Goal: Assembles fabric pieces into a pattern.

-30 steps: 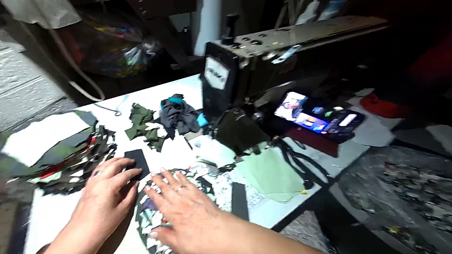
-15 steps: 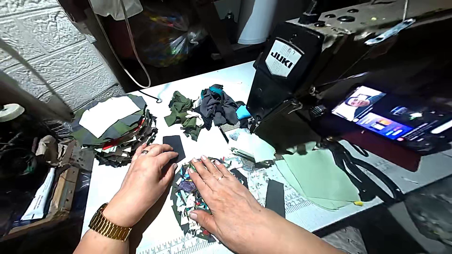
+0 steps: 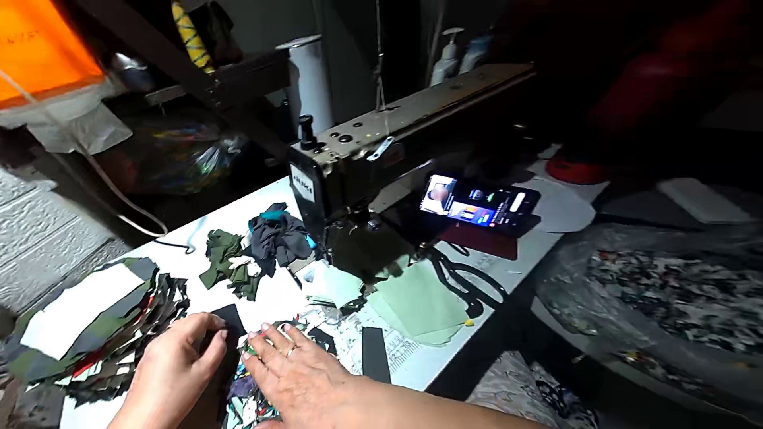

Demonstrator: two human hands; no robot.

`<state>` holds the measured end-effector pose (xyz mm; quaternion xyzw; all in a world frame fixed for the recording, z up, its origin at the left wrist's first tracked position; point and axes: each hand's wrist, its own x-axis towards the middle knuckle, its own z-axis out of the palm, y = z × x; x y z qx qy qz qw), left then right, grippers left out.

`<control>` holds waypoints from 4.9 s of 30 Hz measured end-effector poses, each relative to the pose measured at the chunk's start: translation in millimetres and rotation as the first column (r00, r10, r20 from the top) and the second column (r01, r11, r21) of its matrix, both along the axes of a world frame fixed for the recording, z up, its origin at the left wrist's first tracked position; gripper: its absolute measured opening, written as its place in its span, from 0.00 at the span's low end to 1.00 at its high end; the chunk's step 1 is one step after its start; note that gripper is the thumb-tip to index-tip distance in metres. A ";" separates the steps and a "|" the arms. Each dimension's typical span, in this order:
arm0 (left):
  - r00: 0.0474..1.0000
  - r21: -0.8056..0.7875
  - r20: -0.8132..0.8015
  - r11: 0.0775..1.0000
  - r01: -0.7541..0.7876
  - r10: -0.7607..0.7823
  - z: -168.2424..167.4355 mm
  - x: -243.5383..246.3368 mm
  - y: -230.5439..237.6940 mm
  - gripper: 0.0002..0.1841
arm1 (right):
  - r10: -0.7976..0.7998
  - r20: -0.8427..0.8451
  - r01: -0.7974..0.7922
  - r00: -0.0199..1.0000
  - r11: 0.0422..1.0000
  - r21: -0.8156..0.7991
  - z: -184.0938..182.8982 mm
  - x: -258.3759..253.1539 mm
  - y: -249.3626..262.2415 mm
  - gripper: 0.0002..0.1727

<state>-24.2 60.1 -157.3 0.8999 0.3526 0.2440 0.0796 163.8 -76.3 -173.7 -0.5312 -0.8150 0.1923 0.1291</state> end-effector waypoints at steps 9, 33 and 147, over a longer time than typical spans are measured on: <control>0.647 -0.693 0.673 0.612 0.381 0.359 87.4 38.8 -20.5 0.13 | 0.008 -0.004 -0.008 1.000 0.999 0.040 11.6 -10.2 -3.1 0.41; 0.510 -0.621 0.712 0.094 0.778 0.483 55.6 32.9 -56.3 0.05 | -0.084 -0.099 0.078 0.992 0.995 -0.061 24.0 8.8 -6.5 0.37; 0.790 -0.784 0.614 0.110 0.611 -0.011 31.6 55.5 -74.7 0.29 | -0.156 -0.364 0.367 0.918 0.683 0.631 13.3 57.9 -48.2 0.05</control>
